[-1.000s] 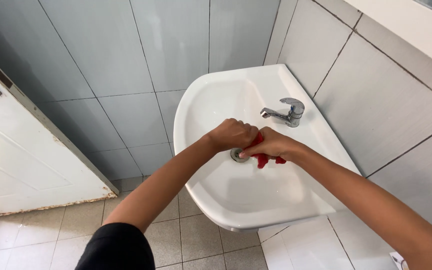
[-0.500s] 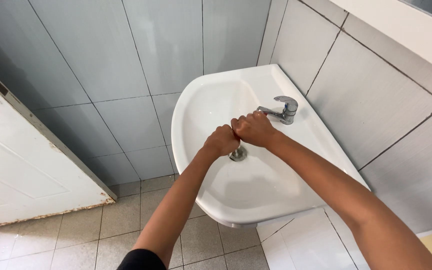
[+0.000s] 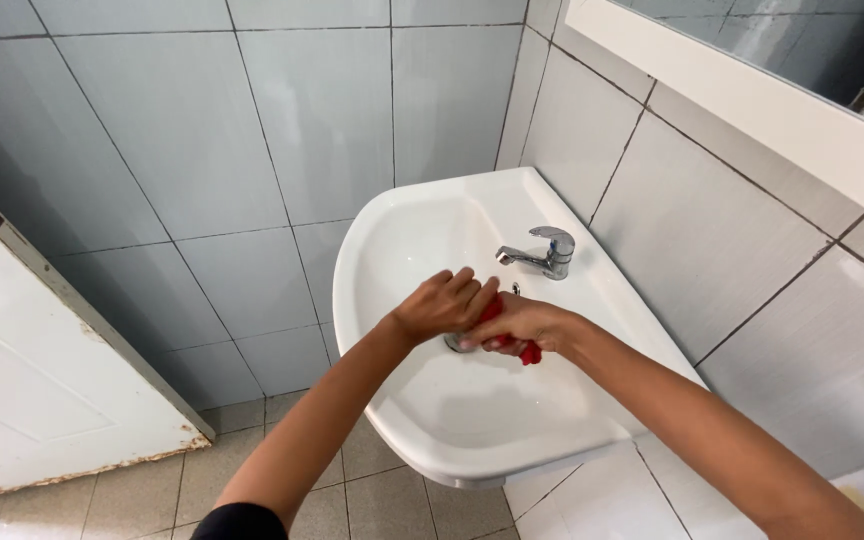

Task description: Cleaning the mirror, sink, and toilet area in a bathroom using a red cloth and water.

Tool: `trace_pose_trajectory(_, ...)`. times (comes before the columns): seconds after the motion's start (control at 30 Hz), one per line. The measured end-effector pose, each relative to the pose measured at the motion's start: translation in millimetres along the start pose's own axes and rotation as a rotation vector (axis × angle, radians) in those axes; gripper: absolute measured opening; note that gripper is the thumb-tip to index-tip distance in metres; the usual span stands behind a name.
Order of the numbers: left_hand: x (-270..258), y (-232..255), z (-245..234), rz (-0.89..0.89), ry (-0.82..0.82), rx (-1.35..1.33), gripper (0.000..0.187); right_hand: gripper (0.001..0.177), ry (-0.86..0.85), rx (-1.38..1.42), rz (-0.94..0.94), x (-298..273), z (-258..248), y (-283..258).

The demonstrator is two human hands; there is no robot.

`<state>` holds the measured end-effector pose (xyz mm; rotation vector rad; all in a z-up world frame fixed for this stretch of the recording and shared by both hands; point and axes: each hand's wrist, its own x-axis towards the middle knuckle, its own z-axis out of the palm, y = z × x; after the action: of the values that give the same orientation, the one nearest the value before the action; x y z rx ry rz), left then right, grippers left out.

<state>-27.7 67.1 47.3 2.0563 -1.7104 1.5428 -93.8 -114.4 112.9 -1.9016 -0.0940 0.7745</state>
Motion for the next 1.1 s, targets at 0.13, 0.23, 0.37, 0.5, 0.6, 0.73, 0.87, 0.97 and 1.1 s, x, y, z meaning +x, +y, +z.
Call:
trace_pose_trajectory(0.13,20,-19,15,0.004,-0.13,0.096,0.018,0.033,0.356,-0.425,0.041,-12,12,-33)
trace_pose_trajectory(0.23,36,-23,13,-0.107,-0.268,0.03,0.023,0.026,0.533,-0.819,0.038,-8,4,-46)
trace_pose_trajectory(0.37,39,-17,16,-0.484,-0.512,-0.253,0.017,0.016,0.627,-1.27,-0.236,17,-22,-31)
trace_pose_trajectory(0.5,33,-3,14,-0.904,-0.507,-0.53,0.021,0.011,0.528,-1.689,-0.358,39,-34,-25)
trace_pose_trajectory(0.6,30,6,-6,-1.305,-0.61,-1.07,0.007,0.008,0.447,-1.806,-0.512,37,-23,-15)
trace_pose_trajectory(0.73,0,21,13,-1.285,-0.58,-1.215,0.018,0.011,0.772,-1.689,-1.009,46,-17,18)
trace_pose_trajectory(0.87,11,23,-24,-1.391,-0.625,-1.239,0.014,0.02,0.913,-1.474,-0.695,32,4,21)
trace_pose_trajectory(0.97,14,33,-33,-1.295,-0.686,-1.089,0.009,0.022,0.825,-1.44,-0.535,33,0,45)
trace_pose_trajectory(1.1,9,57,-30,-1.231,-0.521,-0.967,0.011,0.009,0.72,-1.49,-0.353,25,2,60)
